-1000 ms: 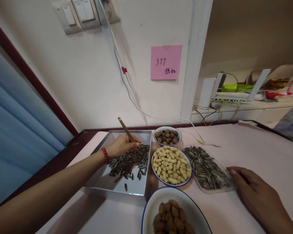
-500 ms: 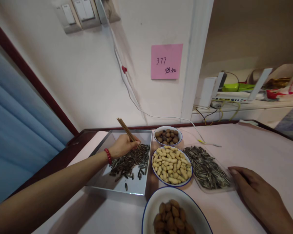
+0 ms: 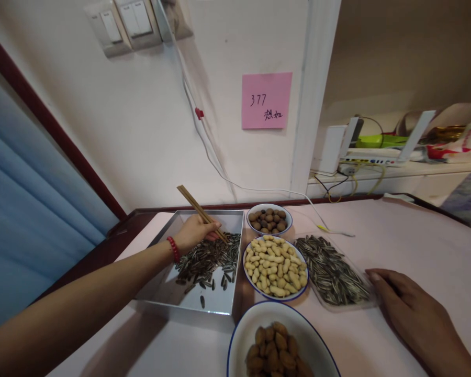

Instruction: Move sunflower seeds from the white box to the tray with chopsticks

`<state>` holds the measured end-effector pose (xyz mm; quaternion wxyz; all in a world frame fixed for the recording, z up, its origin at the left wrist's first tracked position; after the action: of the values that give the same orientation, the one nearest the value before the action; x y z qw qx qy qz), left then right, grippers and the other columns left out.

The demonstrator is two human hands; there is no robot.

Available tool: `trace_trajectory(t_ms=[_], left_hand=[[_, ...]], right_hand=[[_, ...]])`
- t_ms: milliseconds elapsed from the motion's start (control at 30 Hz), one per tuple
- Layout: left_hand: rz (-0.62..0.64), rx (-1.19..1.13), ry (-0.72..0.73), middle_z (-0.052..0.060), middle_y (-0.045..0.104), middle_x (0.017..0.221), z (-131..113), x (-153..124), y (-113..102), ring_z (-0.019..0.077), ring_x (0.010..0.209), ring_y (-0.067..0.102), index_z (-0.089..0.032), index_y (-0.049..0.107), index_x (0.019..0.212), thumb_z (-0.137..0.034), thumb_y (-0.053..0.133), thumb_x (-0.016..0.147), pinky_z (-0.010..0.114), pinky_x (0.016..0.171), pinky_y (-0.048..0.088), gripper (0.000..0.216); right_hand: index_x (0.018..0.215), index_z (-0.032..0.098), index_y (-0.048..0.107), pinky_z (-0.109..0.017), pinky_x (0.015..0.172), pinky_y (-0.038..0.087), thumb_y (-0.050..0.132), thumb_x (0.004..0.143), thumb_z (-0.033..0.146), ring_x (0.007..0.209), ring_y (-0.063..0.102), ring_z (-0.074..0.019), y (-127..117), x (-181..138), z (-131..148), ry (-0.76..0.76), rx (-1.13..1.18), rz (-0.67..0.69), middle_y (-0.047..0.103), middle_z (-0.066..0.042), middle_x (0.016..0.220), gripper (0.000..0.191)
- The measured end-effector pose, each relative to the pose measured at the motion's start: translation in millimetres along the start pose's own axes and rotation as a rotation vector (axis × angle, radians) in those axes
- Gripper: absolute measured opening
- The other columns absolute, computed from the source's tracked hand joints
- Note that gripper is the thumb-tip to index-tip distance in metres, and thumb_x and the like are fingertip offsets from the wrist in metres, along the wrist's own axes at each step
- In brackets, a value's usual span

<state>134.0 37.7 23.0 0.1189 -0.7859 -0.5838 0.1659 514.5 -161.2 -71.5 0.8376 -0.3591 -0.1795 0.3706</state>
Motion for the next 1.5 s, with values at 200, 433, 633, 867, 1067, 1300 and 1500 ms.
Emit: trace_trajectory(t_ms=[200,433,633,867,1067,1300,1500], left_hand=[[0.003,-0.157,-0.022,0.007,0.07,0.065,-9,-3,-8,0.0147,0.058,0.067,-0.009,0.063,0.08,-0.019,0.065,0.077,0.025,0.059,0.055,0.01],[-0.034,-0.368,0.015,0.013,0.071,0.075,-38,-12,-27,0.0146,0.062,0.068,-0.005,0.064,0.085,-0.014,0.065,0.076,0.023,0.06,0.058,0.013],[0.095,-0.359,0.119,0.016,0.072,0.08,-99,-24,4,0.0185,0.07,0.07,-0.003,0.064,0.089,-0.012,0.062,0.078,0.026,0.064,0.059,0.014],[0.322,-0.312,0.15,0.01,0.07,0.074,-137,-30,116,0.0136,0.06,0.066,-0.007,0.064,0.089,-0.017,0.064,0.08,0.022,0.058,0.055,0.013],[0.418,-0.162,0.189,0.009,0.07,0.075,-125,-28,159,0.0125,0.062,0.065,-0.009,0.065,0.089,-0.022,0.064,0.081,0.024,0.059,0.053,0.016],[0.311,-0.278,0.276,0.011,0.072,0.083,-136,-46,84,0.0156,0.069,0.068,-0.008,0.065,0.094,-0.024,0.065,0.081,0.027,0.067,0.057,0.021],[0.085,-0.277,0.291,0.012,0.072,0.086,-111,-52,-10,0.0194,0.078,0.069,-0.009,0.066,0.096,-0.026,0.068,0.079,0.027,0.069,0.058,0.024]], right_hand=[[0.084,0.028,0.065,-0.044,0.091,0.042,0.041,0.065,0.066,0.101,0.058,-0.0302,4,3,-7,-0.052,0.012,-0.032,0.068,-0.006,0.102,0.049],[0.088,0.025,0.064,-0.039,0.088,0.043,0.041,0.073,0.06,0.098,0.059,-0.0254,10,3,-7,-0.133,0.071,-0.057,0.067,-0.004,0.1,0.044],[0.089,0.024,0.064,-0.034,0.082,0.044,0.04,0.08,0.051,0.092,0.059,-0.0219,9,1,2,-0.216,0.106,-0.083,0.067,-0.003,0.096,0.038],[0.087,0.023,0.063,-0.032,0.077,0.044,0.038,0.084,0.047,0.087,0.058,-0.0192,8,0,4,-0.28,0.125,-0.089,0.065,-0.003,0.091,0.035],[0.087,0.023,0.062,-0.032,0.077,0.043,0.037,0.085,0.045,0.086,0.058,-0.0193,8,1,5,-0.286,0.134,-0.091,0.065,-0.003,0.091,0.033],[0.088,0.023,0.063,-0.033,0.08,0.043,0.039,0.083,0.048,0.09,0.058,-0.0206,7,0,3,-0.254,0.124,-0.083,0.065,-0.004,0.095,0.035],[0.091,0.024,0.063,-0.037,0.086,0.043,0.041,0.079,0.054,0.097,0.058,-0.0238,10,2,-5,-0.185,0.101,-0.074,0.066,-0.004,0.1,0.04]])
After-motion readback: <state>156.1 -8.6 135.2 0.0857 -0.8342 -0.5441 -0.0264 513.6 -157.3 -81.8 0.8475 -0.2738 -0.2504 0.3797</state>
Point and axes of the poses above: each hand's wrist, its own x-axis towards the middle knuckle, its own y-axis out of the palm, z = x × y, the point moved 1 cm from there along x, towards the middle knuckle
